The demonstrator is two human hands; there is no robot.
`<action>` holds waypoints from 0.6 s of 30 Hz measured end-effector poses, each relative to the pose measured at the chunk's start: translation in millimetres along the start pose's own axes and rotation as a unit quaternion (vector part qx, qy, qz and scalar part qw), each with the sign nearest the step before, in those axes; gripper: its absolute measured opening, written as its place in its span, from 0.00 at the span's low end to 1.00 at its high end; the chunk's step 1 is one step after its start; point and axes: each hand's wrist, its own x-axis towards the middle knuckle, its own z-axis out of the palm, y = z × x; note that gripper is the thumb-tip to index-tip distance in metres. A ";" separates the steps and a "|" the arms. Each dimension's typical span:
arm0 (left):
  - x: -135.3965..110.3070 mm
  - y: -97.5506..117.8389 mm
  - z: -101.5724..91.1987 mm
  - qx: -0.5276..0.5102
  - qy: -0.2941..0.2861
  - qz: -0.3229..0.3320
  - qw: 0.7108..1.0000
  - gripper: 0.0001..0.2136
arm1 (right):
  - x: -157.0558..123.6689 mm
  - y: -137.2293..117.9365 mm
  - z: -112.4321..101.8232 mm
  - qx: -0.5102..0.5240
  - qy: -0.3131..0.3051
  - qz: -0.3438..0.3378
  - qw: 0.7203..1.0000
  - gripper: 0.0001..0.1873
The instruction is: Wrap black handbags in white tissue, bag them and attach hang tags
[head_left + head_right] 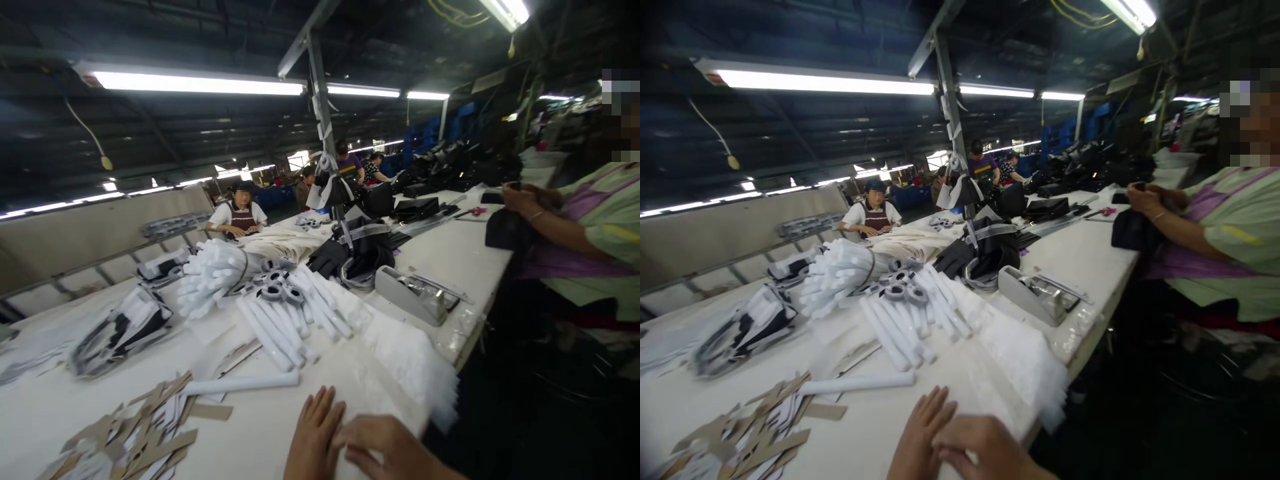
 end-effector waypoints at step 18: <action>-18.4 -22.4 48.8 -0.019 0.053 -0.018 0.998 0.13 | 199.6 207.7 -142.0 -0.316 -0.022 0.296 0.901 0.18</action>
